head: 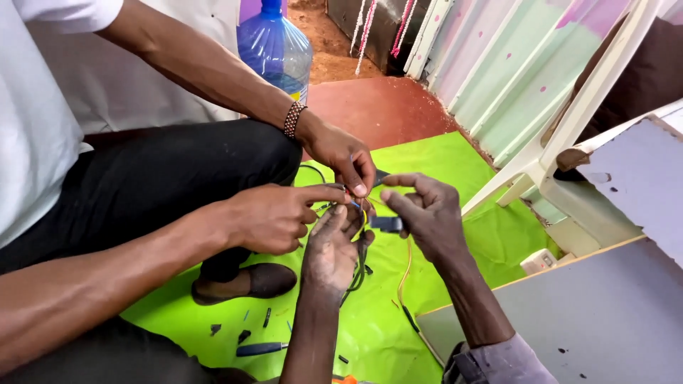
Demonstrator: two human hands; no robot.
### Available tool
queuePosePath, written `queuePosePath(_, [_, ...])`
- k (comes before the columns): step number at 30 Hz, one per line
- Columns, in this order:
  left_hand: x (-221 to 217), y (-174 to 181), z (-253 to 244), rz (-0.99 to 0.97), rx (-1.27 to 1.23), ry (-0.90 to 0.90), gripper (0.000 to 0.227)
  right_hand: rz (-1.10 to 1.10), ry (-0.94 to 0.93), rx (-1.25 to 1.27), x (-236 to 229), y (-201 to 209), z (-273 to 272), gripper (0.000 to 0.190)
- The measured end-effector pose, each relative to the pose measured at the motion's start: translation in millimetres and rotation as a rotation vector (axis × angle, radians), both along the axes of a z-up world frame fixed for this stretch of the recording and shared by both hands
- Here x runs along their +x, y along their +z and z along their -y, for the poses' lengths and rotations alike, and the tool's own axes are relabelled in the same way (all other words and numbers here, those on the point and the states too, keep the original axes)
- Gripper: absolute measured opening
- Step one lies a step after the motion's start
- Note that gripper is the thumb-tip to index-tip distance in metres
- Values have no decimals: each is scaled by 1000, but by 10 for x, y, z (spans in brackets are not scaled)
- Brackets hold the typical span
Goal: Joining electrical wires by stripping insulation, twisting the copper strands, and securing the connection with electrical tape.
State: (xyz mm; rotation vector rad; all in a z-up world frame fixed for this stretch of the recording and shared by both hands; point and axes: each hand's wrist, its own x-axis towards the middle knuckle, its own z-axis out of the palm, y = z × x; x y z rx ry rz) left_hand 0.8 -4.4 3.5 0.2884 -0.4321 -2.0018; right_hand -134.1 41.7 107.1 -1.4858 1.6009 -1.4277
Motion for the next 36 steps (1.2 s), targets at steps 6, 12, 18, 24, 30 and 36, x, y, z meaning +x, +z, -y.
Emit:
queuePosePath(6, [17,-48,-57,217,-111,196,42,-171,-132,55,-39,135,113,22])
queuePosePath(12, [-131,45,-54,299,-173,238,45,-345,-195,2,3,165,246,17])
queuePosePath(18, [-261,17,16,290,-63,341,44,-516,-301,-25,-24,89,379,13])
queuePosePath(24, [-261,68,-3,319,-68,382,36,-477,-322,-8,7,67,357,14])
queuePosePath(30, [-362,14,21,486,-125,464,33,-603,-333,-2,-33,36,370,19])
queuePosePath(36, [-288,200,-83,534,0,457,20,-539,-140,57,32,172,246,27])
